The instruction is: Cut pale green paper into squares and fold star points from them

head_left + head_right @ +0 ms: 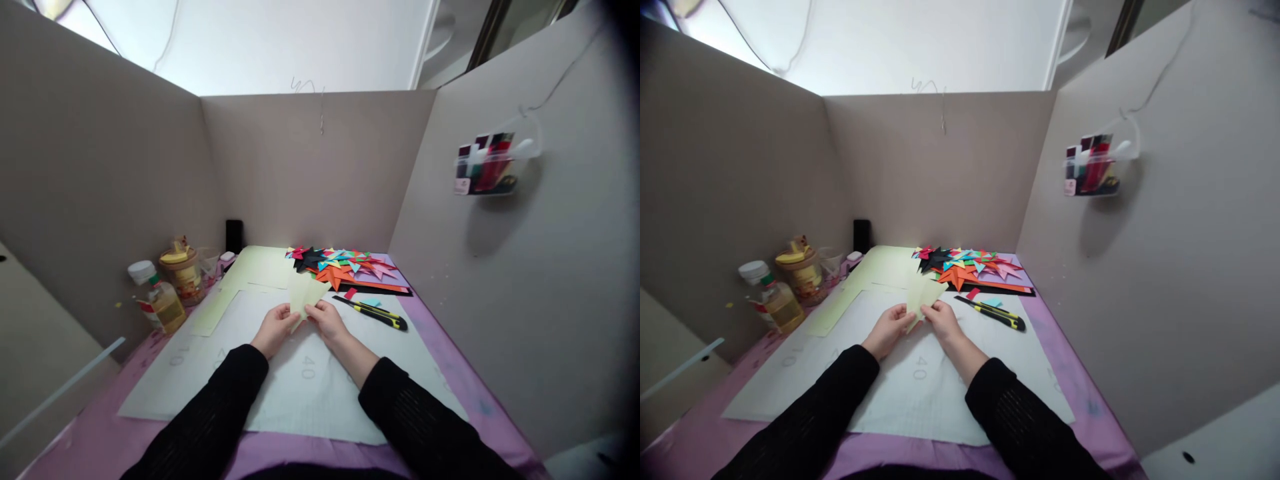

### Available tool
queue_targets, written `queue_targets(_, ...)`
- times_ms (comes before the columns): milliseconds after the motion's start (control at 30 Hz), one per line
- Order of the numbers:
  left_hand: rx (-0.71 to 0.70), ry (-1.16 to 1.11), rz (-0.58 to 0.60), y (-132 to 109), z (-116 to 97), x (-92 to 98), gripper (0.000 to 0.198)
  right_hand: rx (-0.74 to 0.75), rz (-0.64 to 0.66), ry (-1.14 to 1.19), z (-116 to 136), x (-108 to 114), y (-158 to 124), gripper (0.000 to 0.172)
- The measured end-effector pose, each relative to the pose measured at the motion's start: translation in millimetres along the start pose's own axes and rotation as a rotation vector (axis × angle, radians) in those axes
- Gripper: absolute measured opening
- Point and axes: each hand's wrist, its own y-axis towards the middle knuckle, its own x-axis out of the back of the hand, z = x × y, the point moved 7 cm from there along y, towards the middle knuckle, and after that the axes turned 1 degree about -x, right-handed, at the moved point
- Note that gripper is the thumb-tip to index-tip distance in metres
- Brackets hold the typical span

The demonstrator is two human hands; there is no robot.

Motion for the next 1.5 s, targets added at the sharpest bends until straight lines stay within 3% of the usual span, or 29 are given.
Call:
queue_targets(233, -0.325, 0.367, -0.333, -8.2, -31.8, 27.9, 0.028, 0.072, 0.015, -0.096, 6.8, -9.3, -8.3, 0.030)
queue_targets(300, -0.440, 0.445, -0.322, -12.6, -39.9, 24.7, 0.027, 0.090, 0.089, -0.104, 8.9, -20.0, -14.1, 0.031)
queue_targets(400, -0.510, 0.526, -0.185, -16.1, -42.9, 7.6, 0.030, 0.121, 0.197, -0.019, 11.0, -36.4, -22.2, 0.038)
queue_targets(567, -0.458, 0.455, -0.003, -19.9, -41.8, -15.0, 0.035, 0.054, 0.093, 0.156, 4.4, -28.2, -16.4, 0.042)
queue_targets(633, -0.432, 0.427, -0.018, -19.3, -41.6, -12.4, 0.029, 0.005, 0.007, 0.166, -0.1, -16.4, -10.9, 0.041)
queue_targets(700, -0.421, 0.398, -0.110, -16.8, -41.5, -2.1, 0.027, -0.031, -0.049, 0.127, -3.1, -7.1, -7.3, 0.040)
queue_targets(800, -0.366, 0.293, -0.223, -10.0, -35.2, 13.7, 0.043, -0.035, 0.043, 0.020, -2.6, -10.6, -6.8, 0.033)
queue_targets(900, -0.227, 0.101, -0.157, -1.2, -20.7, 15.1, 0.053, -0.018, 0.182, -0.052, -0.5, -21.6, -11.1, 0.030)
queue_targets(1033, -0.145, -0.027, -0.150, 2.5, -11.4, 17.7, 0.047, -0.013, 0.188, -0.070, -0.2, -22.2, -13.9, 0.032)
queue_targets(1267, -0.088, 0.013, -0.127, 4.6, -0.9, 20.0, 0.040, 0.045, 0.195, -0.047, 1.5, -24.4, -14.8, 0.035)
queue_targets(1500, -0.072, -0.244, -0.098, 1.9, -24.4, 31.2, 0.050, -0.002, 0.234, -0.101, 18.4, -14.9, -9.2, 0.041)
